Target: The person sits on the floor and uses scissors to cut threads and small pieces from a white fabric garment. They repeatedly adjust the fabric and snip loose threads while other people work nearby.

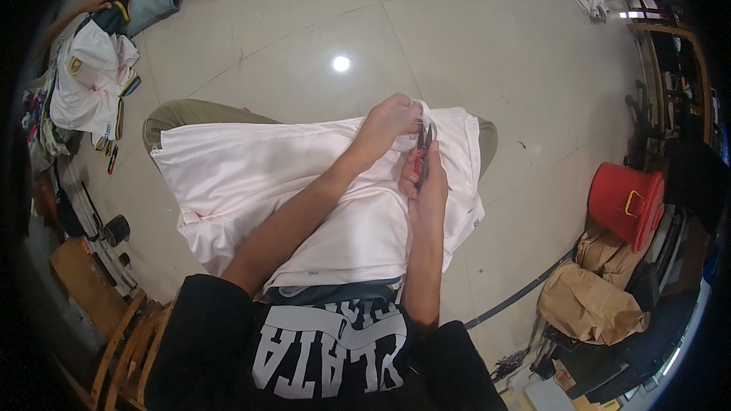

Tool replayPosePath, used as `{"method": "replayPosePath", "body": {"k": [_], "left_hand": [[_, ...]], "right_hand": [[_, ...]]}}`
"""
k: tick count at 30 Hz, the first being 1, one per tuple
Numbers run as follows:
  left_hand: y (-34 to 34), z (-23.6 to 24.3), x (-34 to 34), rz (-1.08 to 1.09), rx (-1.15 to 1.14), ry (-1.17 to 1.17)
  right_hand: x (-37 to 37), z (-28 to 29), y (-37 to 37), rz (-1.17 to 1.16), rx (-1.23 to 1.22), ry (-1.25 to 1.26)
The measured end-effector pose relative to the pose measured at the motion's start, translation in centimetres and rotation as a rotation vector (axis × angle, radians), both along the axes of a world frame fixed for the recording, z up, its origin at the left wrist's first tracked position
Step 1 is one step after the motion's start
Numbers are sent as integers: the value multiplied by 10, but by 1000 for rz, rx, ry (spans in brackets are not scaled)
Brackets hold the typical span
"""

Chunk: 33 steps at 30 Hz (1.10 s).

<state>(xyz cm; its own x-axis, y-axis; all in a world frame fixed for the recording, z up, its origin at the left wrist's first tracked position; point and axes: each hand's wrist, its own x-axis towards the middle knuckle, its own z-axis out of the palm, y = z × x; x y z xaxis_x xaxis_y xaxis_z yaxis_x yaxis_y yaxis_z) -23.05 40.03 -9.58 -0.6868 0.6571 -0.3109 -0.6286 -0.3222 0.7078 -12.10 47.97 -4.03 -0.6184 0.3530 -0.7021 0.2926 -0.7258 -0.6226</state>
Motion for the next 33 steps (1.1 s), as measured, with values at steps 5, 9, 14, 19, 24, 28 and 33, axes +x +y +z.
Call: {"method": "replayPosePath", "body": {"k": [5, 9, 14, 19, 24, 28, 33], "left_hand": [[-1, 4, -1, -15, -31, -13], [-2, 1, 0, -15, 41, 21], [0, 2, -1, -33, 12, 20], [-4, -3, -2, -77, -6, 61], [-1, -2, -2, -45, 37, 11], [-2, -3, -2, -69, 41, 47], [-4, -3, -2, -99, 23, 75]], "right_hand": [[-3, -2, 1, 9, 20, -8], [-6, -2, 2, 29, 34, -19], [-5, -6, 7, 41, -3, 3], [-10, -6, 7, 38, 26, -28], [-7, -10, 13, 76, -27, 32], [-9, -8, 13, 89, -56, 43], [-8, -11, 16, 86, -85, 67]]}}
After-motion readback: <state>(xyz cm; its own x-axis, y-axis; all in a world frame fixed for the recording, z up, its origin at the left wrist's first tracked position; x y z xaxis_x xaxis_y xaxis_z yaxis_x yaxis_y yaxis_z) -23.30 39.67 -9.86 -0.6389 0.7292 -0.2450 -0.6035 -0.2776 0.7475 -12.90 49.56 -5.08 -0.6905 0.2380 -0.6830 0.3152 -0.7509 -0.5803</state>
